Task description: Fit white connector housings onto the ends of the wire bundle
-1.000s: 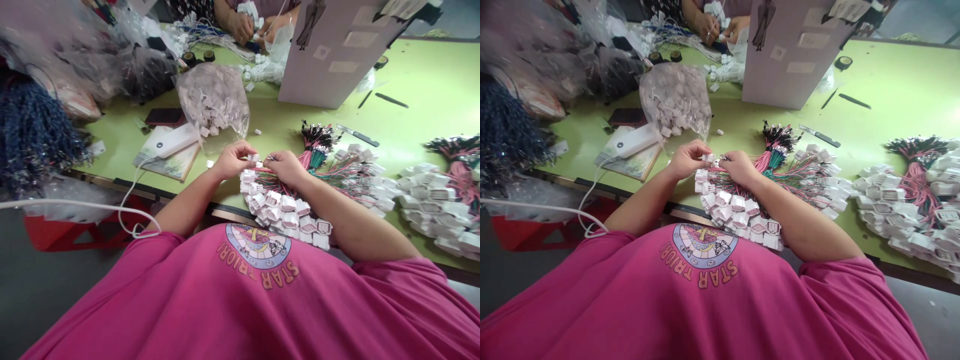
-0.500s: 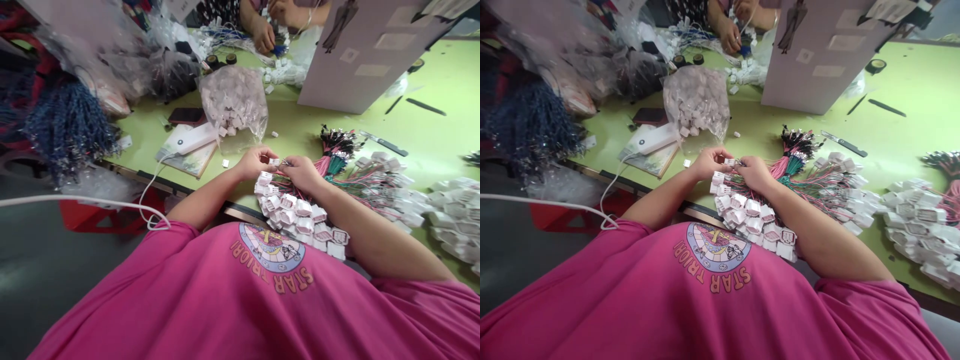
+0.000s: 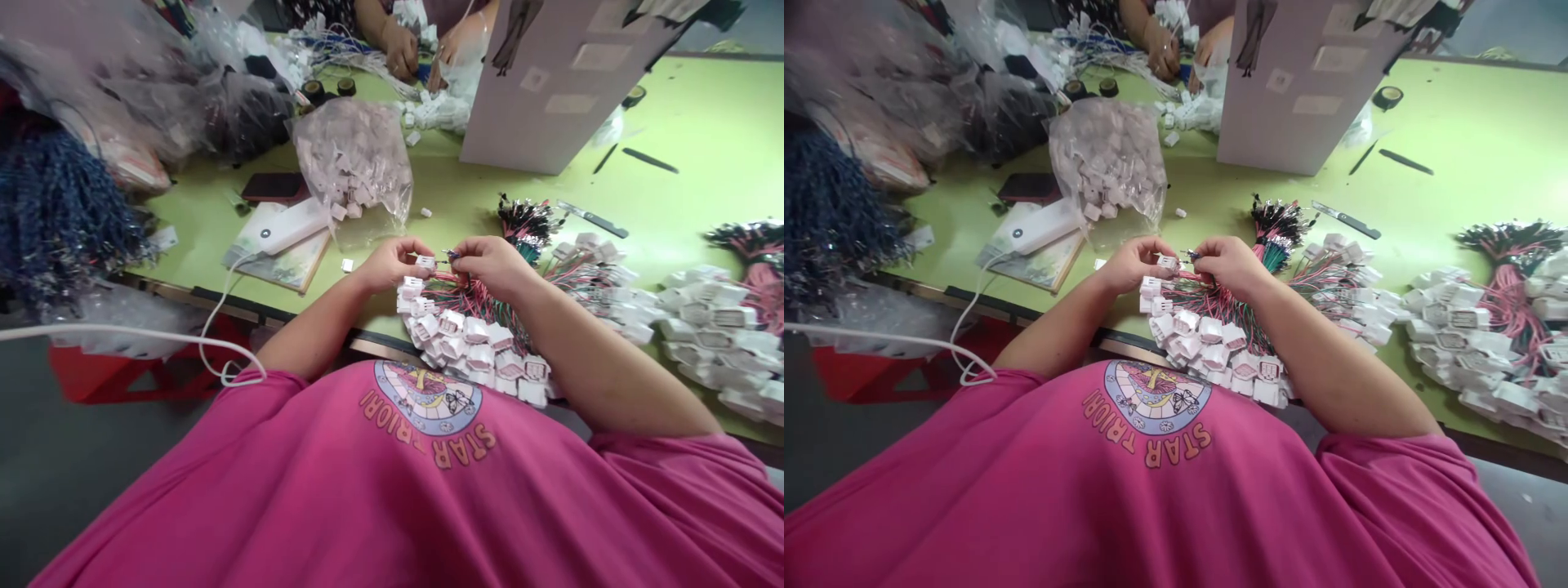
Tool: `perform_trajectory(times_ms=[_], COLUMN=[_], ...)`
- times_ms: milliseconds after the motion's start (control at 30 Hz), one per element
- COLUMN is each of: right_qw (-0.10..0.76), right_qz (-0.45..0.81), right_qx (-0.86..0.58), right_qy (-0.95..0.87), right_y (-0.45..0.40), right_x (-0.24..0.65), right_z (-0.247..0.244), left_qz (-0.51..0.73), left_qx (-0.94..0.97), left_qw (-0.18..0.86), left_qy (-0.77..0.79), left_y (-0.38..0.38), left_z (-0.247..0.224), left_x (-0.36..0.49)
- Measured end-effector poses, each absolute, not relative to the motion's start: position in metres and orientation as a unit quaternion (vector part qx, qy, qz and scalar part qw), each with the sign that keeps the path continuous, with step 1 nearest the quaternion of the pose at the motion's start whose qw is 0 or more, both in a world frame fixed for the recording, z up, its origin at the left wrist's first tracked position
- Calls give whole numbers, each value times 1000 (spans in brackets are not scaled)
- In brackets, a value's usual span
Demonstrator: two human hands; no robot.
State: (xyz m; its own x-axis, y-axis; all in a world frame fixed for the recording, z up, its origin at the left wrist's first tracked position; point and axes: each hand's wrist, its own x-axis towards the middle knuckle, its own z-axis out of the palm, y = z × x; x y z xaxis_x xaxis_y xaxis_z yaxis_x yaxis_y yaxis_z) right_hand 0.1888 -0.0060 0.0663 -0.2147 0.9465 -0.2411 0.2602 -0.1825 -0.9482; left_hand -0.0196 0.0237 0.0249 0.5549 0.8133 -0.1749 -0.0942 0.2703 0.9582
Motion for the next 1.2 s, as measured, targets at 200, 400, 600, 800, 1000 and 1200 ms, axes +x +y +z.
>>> perform_trajectory(times_ms=[200,400,600,800,1000,1200], right_qw=[303,376,345,304,272,285], right_qz=[483,510,379,251,195,234], right_qx=[-557,-567,-587,-589,-580,-574], right_qy=[-604,-526,-627,-705,-742,-731], right_y=[-10,-15,-16,-17,-20,-19], right_x=[182,176,177,177,176,177], right_z=[59,61,61,55,51,50], left_qz=[326,334,330,324,324,319], left_qx=[506,508,519,503,498,514], left_qw=[722,717,701,716,718,706], left_qy=[341,342,360,360,362,369], left_y=[23,20,21,22,20,21], left_z=[22,24,23,25,28,27], left_x=[-19,-18,-18,-18,-16,-17])
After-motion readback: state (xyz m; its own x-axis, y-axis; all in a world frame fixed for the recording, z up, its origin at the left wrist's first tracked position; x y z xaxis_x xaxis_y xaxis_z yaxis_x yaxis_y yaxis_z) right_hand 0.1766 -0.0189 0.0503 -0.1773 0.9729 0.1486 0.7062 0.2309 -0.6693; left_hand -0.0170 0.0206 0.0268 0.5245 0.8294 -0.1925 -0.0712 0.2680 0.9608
